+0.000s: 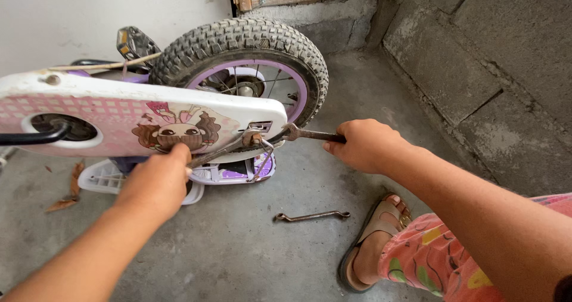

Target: The person uses two wrenches to tighten a bolt on the rear wheel axle of a child's bicycle. They repeatedly rotate the pedals to test the wheel's movement, then reposition the bike and continue tightening the axle bolt.

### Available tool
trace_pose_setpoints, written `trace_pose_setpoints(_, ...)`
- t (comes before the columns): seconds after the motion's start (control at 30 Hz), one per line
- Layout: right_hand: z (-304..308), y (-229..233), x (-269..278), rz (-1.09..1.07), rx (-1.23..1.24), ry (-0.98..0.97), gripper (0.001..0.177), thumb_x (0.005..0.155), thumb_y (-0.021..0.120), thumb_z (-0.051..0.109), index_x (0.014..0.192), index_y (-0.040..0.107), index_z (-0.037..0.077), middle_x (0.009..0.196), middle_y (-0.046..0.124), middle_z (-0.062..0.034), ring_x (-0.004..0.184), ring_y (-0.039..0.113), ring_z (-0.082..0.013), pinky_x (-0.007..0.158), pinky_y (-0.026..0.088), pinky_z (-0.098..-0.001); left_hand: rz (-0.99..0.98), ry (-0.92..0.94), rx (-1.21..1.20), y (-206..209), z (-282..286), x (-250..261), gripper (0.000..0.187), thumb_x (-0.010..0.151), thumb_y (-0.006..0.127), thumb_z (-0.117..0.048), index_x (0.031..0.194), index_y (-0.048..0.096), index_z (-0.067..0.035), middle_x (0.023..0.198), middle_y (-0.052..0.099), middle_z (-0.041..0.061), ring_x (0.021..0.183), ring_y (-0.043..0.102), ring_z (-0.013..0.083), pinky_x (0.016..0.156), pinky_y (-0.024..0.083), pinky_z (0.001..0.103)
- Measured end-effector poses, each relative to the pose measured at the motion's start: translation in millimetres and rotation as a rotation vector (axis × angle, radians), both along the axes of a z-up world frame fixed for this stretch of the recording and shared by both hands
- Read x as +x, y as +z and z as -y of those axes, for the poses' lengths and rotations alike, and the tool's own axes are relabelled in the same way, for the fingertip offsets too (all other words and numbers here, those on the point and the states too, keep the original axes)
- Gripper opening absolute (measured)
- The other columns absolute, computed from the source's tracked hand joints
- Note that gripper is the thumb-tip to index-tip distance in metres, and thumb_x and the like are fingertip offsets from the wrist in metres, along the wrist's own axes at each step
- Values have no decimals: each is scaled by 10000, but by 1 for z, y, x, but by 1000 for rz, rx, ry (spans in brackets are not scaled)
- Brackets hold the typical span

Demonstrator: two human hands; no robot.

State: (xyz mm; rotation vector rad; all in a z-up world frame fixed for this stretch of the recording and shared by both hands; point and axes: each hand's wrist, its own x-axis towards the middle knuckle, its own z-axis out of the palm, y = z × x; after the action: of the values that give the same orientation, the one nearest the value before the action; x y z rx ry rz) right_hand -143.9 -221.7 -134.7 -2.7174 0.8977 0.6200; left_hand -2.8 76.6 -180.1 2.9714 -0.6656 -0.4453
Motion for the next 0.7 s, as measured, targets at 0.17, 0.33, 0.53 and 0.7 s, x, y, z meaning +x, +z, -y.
trace_pose_setpoints(0.17,-3,-3,3,33,3,15,472,943,594,551,1128,735,140,985,757,-127,971,715,-356,843,556,-491,-210,140,-217,-89,16,-11,203,966,597,-182,1159,657,-164,1040,736,209,1029,690,416,855,533,530)
trace_pose_setpoints(0.33,-6,5,10,60,20,73,466,943,582,555,1130,730,154,991,756,-128,964,713,-358,850,555,-481,-678,109,-517,-151,55,-30,138,957,573,-147,1010,694,-108,911,789,81,853,713,238,778,554,399)
trace_pose_setpoints(0.53,-13,15,19,142,-48,253,396,964,555,517,1121,745,207,1049,734,-52,1058,662,-311,922,484,-498,-425,82,-256,-79,-6,-16,176,1010,521,-195,1117,648,-136,916,760,148,848,723,295,789,551,445)
trace_pose_setpoints(0.7,-24,18,25,267,-114,313,358,942,580,491,1134,755,245,1087,691,-3,1099,621,-253,950,418,-493,-22,-203,-9,30,-14,0,266,932,564,-135,1162,686,-190,1079,741,152,1038,700,361,862,549,521)
